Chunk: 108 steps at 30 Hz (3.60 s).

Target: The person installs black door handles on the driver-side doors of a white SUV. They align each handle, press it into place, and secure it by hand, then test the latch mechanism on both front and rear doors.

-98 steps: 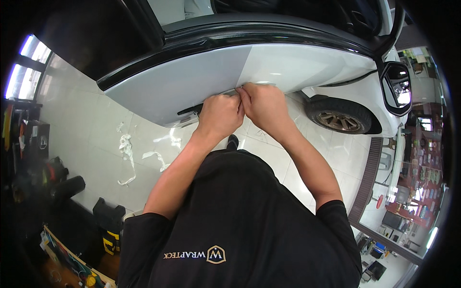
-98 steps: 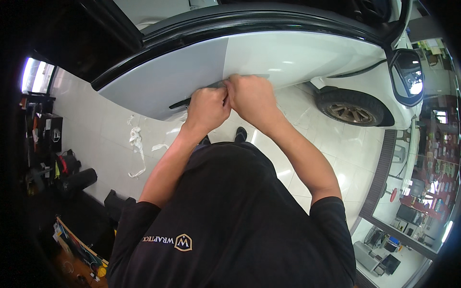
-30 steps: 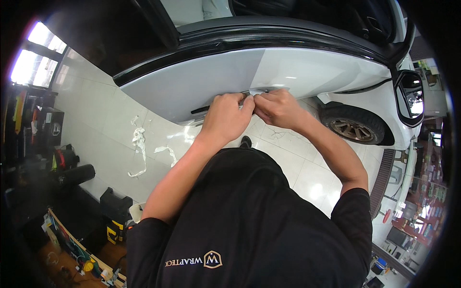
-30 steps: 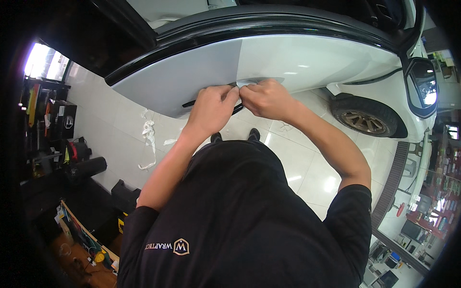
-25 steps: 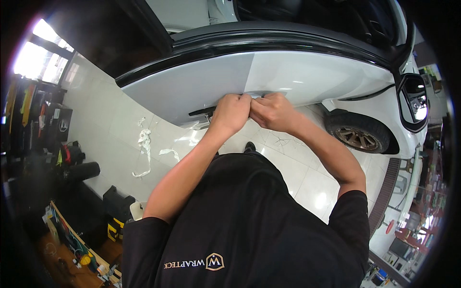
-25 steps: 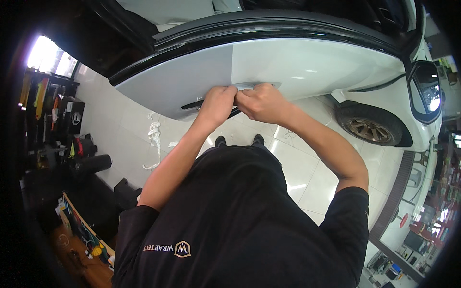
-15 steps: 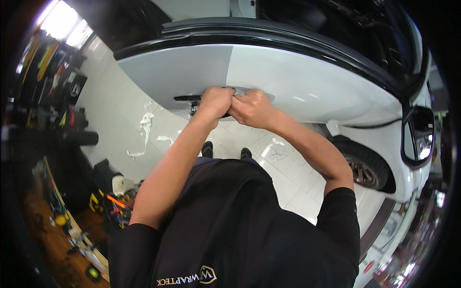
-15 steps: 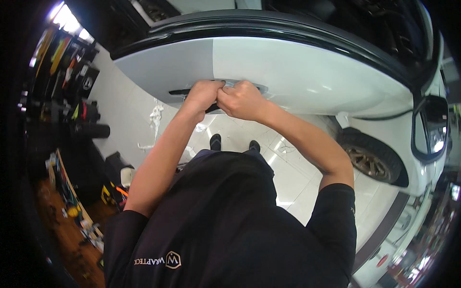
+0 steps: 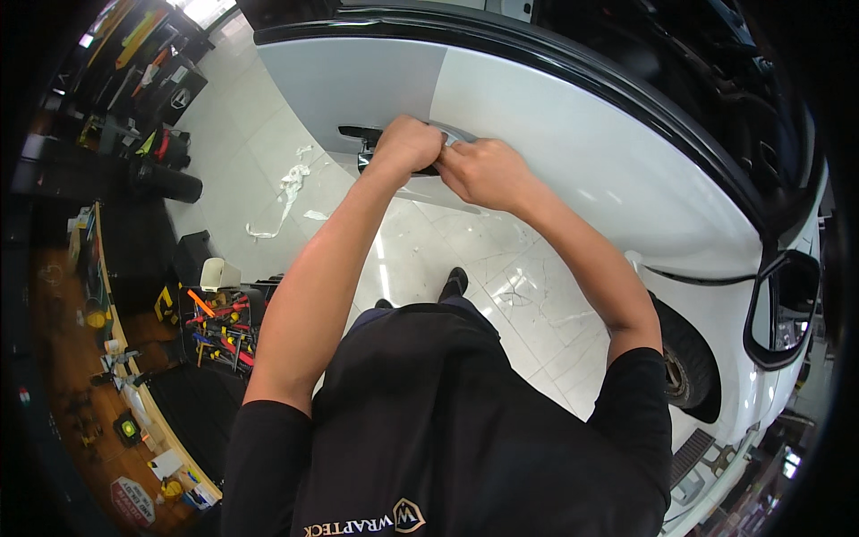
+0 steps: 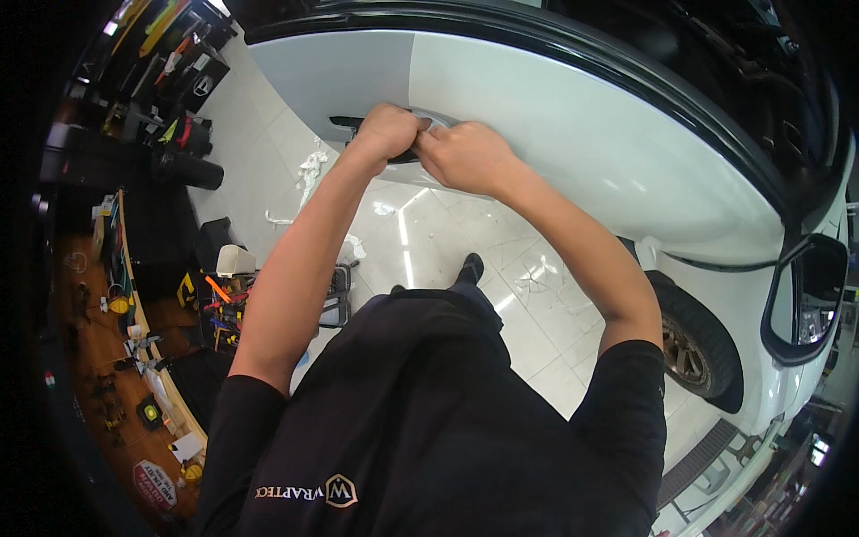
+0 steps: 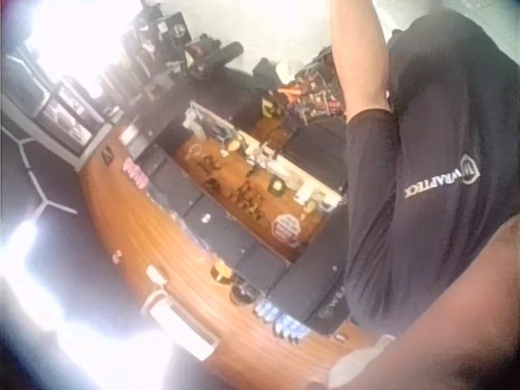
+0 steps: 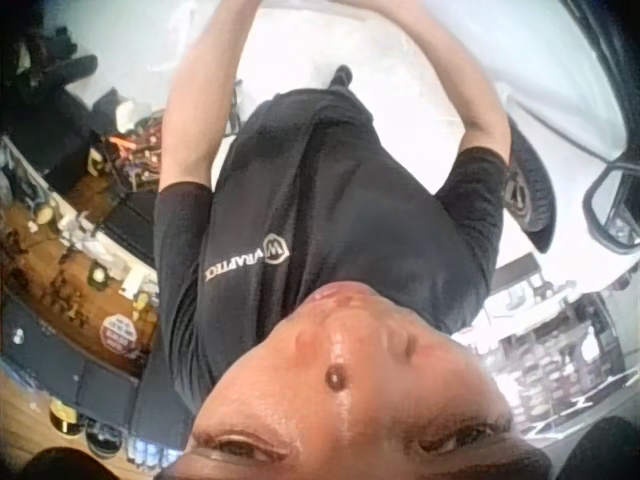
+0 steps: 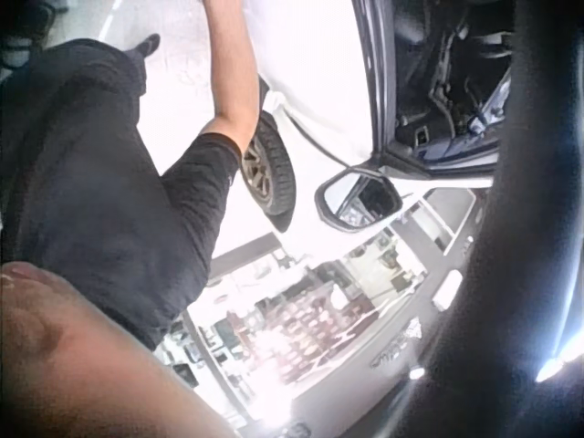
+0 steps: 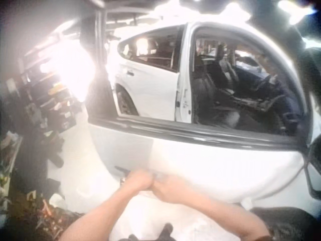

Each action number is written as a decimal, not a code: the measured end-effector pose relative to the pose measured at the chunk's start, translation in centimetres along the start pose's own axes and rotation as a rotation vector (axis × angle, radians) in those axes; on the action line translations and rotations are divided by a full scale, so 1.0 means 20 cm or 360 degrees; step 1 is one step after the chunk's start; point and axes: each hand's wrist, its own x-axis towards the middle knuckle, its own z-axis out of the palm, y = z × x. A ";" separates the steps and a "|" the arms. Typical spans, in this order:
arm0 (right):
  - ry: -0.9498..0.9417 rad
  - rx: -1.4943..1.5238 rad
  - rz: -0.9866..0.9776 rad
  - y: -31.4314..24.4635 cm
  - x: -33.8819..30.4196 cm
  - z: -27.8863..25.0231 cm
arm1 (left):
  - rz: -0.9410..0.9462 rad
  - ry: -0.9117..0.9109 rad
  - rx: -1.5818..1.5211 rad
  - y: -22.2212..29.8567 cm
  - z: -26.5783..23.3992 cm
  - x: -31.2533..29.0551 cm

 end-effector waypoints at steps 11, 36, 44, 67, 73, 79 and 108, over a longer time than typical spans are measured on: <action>0.0684 -0.0026 0.0455 0.02 0.09 -0.18 | 0.0230 0.0227 0.0632 0.03 -0.01 -0.15; 0.0810 -0.0083 0.0493 0.03 0.08 -0.15 | 0.0801 0.0400 0.0902 -0.15 -0.04 -0.23; 0.0809 -0.0081 0.0465 0.03 0.07 -0.14 | 0.0970 0.0504 0.0924 -0.16 -0.05 -0.25; 0.0827 -0.0101 0.0276 0.06 0.07 -0.14 | 0.1213 0.0775 0.0910 -0.19 0.02 -0.30; 0.0810 -0.0077 0.0281 0.07 0.05 -0.15 | 0.1181 0.0723 0.0969 -0.14 0.01 -0.35; 0.0790 -0.0061 0.0244 0.07 0.05 -0.15 | 0.1090 0.0552 0.1066 -0.12 0.00 -0.39; 0.0685 0.0034 0.0299 0.05 0.05 -0.19 | 0.1196 0.0453 0.1011 -0.25 -0.12 -0.42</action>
